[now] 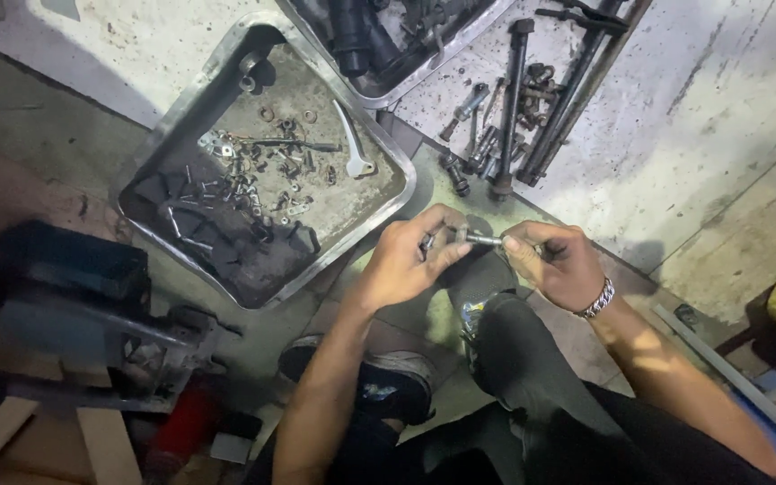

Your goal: Sorting and inspecting small motorcycle engine hardware including bolts, nuts, and washers in a metal tray.

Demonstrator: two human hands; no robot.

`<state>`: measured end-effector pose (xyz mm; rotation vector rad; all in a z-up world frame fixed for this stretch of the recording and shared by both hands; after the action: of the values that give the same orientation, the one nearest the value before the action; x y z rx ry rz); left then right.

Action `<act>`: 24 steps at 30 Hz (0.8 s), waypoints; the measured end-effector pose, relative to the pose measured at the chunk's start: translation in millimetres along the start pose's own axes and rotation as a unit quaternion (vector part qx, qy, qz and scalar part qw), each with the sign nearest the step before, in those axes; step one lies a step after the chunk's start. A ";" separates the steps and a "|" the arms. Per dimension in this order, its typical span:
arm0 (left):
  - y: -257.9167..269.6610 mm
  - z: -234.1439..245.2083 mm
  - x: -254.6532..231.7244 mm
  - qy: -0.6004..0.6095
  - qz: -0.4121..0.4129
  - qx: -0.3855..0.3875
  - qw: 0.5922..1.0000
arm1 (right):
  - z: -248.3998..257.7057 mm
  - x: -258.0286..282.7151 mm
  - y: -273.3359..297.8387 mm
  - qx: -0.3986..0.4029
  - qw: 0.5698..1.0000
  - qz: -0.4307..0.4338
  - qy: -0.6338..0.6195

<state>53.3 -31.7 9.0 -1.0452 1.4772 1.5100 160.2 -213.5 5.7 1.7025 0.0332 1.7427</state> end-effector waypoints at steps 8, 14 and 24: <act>-10.0 -14.6 12.9 -0.019 0.063 -0.001 0.998 | 9.0 12.8 -2.2 0.003 1.000 -0.019 0.006; -19.3 -17.0 -1.8 0.011 0.022 -0.002 1.000 | 16.8 -7.5 4.8 0.001 0.996 -0.076 -0.039; -21.1 -28.2 11.2 0.019 0.041 -0.013 0.999 | 21.9 -0.6 3.7 0.003 0.996 -0.089 -0.030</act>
<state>70.0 -59.3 -9.1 -1.0451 1.5486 1.5777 178.0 -226.2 9.9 1.7006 0.1575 1.5610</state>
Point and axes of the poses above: each hand's wrist, its own y-axis away from the middle knuckle, its own z-axis out of the back of the hand, x = y × z, the point moved 6 cm from there along -y, towards the middle knuckle, and after that the axes turned 7 degrees about x, right-handed, at the moved point
